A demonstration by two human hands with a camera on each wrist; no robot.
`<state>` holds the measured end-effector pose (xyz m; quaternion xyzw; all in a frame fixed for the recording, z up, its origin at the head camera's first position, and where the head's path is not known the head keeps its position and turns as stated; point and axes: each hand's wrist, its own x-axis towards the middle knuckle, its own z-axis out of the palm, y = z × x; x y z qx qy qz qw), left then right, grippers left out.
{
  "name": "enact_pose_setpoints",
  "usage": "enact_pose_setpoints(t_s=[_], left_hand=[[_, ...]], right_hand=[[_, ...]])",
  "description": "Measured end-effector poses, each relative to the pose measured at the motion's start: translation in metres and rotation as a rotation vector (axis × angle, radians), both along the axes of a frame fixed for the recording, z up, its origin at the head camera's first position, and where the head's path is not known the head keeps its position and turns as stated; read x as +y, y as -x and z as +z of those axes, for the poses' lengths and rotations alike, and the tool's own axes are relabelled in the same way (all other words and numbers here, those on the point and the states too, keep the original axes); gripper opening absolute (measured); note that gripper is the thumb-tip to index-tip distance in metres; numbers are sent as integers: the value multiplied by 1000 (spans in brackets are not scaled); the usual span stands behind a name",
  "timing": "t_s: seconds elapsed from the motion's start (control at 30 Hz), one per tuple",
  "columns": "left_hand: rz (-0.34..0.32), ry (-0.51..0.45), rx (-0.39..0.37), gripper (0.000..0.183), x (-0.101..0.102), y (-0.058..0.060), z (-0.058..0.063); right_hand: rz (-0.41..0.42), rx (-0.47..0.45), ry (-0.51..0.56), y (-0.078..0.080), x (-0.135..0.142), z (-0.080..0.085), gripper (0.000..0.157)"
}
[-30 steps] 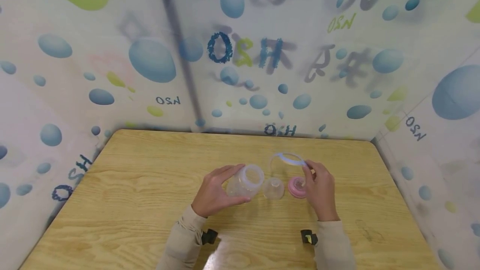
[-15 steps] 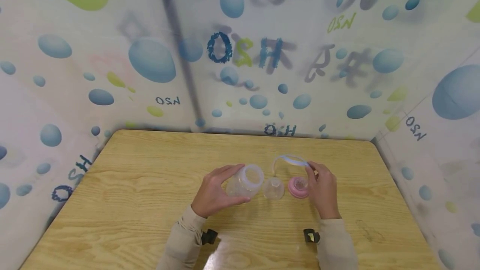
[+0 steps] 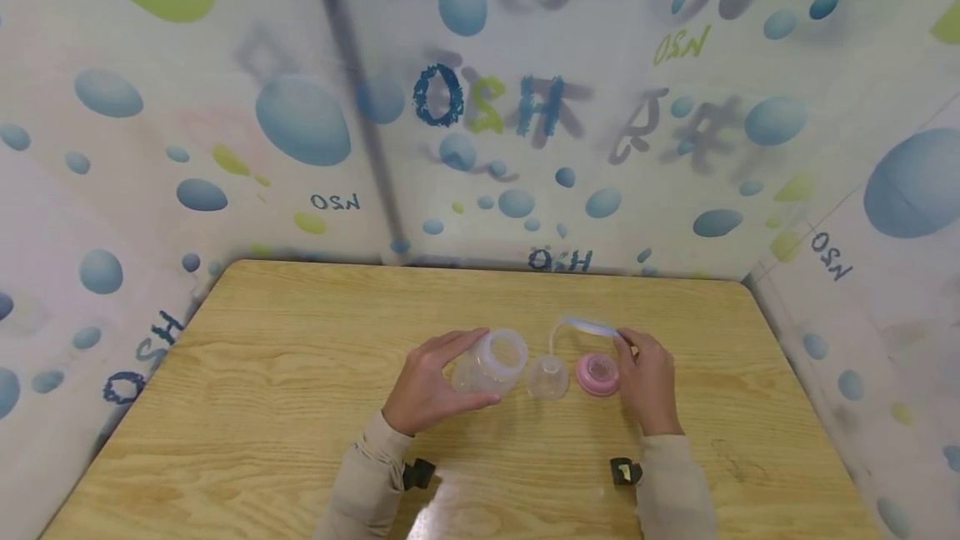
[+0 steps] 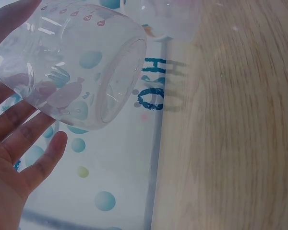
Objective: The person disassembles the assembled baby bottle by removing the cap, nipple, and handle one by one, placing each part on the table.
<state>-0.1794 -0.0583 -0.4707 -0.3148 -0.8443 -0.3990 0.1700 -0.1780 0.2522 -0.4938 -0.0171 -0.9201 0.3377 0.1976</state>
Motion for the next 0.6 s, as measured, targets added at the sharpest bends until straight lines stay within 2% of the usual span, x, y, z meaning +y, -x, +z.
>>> enact_pose_setpoints(t_s=[0.37,0.6], left_hand=[[-3,-2,15,81,1,0,-1],[0,2,-9,80,1,1,-2]], right_hand=[[-24,-98,-4,2,7,-4,28],[-20,-146,-11,3,10,-6,29]])
